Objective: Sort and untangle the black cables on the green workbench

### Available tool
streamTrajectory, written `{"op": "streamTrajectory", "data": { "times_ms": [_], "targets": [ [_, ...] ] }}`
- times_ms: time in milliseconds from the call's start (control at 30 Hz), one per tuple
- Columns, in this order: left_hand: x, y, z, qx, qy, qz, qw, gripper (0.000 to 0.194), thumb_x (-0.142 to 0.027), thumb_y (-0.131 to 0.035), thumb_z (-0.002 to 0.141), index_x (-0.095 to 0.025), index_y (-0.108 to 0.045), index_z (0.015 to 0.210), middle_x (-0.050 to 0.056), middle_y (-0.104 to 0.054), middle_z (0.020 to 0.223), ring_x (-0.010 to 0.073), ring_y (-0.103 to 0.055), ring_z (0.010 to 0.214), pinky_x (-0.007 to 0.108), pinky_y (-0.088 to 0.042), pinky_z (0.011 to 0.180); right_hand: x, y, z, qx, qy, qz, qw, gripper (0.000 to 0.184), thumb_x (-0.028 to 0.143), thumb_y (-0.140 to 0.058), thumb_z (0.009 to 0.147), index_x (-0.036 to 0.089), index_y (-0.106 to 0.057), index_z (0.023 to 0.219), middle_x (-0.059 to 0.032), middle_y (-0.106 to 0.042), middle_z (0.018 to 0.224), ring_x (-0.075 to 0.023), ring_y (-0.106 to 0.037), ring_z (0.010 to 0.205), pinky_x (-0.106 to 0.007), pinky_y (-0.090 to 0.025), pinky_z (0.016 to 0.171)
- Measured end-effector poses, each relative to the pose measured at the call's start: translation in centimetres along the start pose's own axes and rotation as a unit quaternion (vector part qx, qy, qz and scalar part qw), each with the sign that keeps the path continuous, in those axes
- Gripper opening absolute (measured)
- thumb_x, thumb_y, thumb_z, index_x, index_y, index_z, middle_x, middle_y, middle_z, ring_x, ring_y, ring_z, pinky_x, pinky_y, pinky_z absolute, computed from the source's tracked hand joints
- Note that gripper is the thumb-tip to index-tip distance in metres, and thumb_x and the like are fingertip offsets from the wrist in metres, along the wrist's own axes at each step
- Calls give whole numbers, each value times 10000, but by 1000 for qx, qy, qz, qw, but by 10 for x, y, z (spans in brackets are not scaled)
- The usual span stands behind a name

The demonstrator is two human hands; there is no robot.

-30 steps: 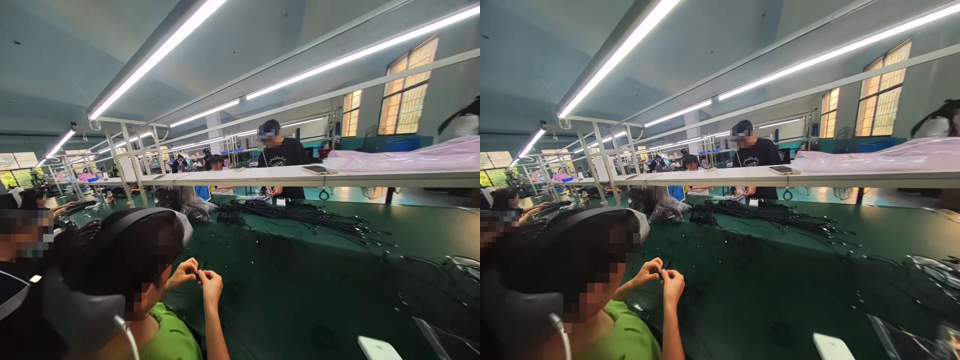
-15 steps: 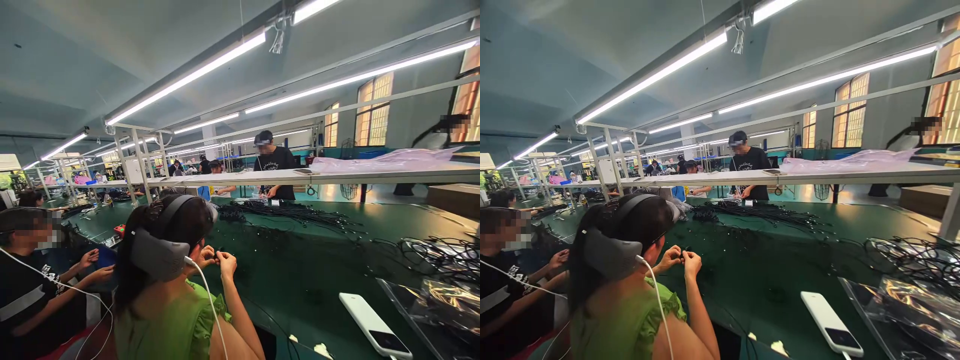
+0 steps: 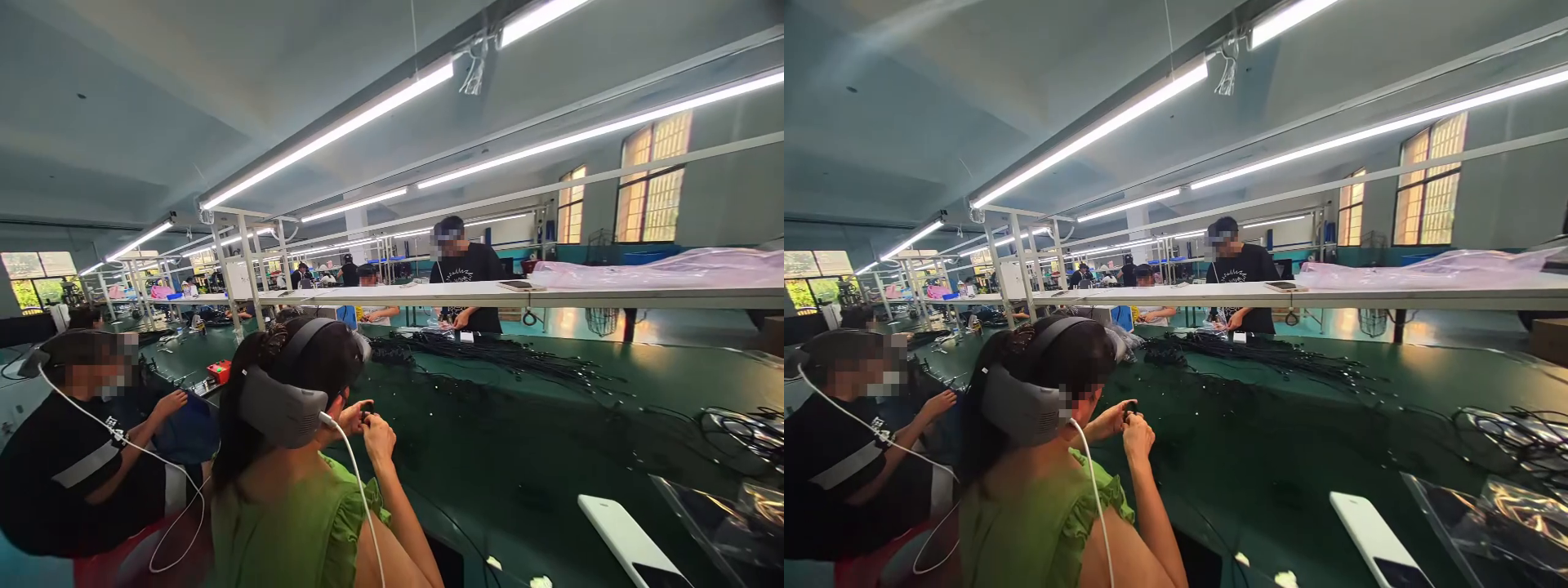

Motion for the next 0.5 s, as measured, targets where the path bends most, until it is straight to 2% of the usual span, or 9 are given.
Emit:
{"op": "streamTrajectory", "data": {
  "times_ms": [67,133,233,300,400,500],
  "targets": [
    [1,8,2,-49,-39,7,998,240,-500,-456,677,-322,-598,753,-7,-515,553,121,-516,510,230,-347,400,4,10,2,-4,13,18,1000,267,406,-380,809,327,-596,944,-55,-653,971,-205,-578,930,-307,-408,733],
    [1,15,3,-86,-60,11,994,246,-399,-369,742,-283,-586,744,-25,-511,555,93,-489,495,214,-354,416,13,27,9,-12,34,48,998,374,414,-286,804,325,-551,1052,-58,-648,1012,-183,-572,959,-279,-392,754],
    [3,20,6,-106,-49,24,993,349,-315,-233,785,-259,-570,714,-34,-509,558,79,-441,462,200,-321,394,35,53,26,-16,86,107,990,490,418,-188,802,297,-401,1226,-32,-551,1204,-97,-517,1050,-195,-354,801],
    [2,20,9,-109,-36,39,993,394,-326,-193,797,-246,-561,678,-37,-495,542,79,-391,420,200,-283,367,50,60,38,-1,107,141,984,527,459,-194,789,286,-369,1255,-33,-525,1241,-71,-513,1048,-156,-352,779],
    [-1,16,12,-101,-30,68,992,369,-358,-242,791,-242,-535,601,-55,-426,466,79,-335,374,204,-264,358,62,48,50,30,99,184,977,615,527,-212,773,196,-371,1267,-105,-625,1082,-91,-603,851,-169,-391,667],
    [-9,6,9,-65,-53,102,991,272,-406,-364,754,-243,-552,643,-63,-426,465,85,-405,414,232,-323,411,58,18,40,59,70,223,970,605,557,-281,768,185,-435,1220,-104,-692,853,-95,-612,602,-192,-391,541]
  ]
}}
Point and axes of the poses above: each hand's wrist, its own z-axis towards the middle knuckle, its own y-axis out of the back of the hand, x = y × z, the point moved 7 cm from there along z, towards the middle knuckle
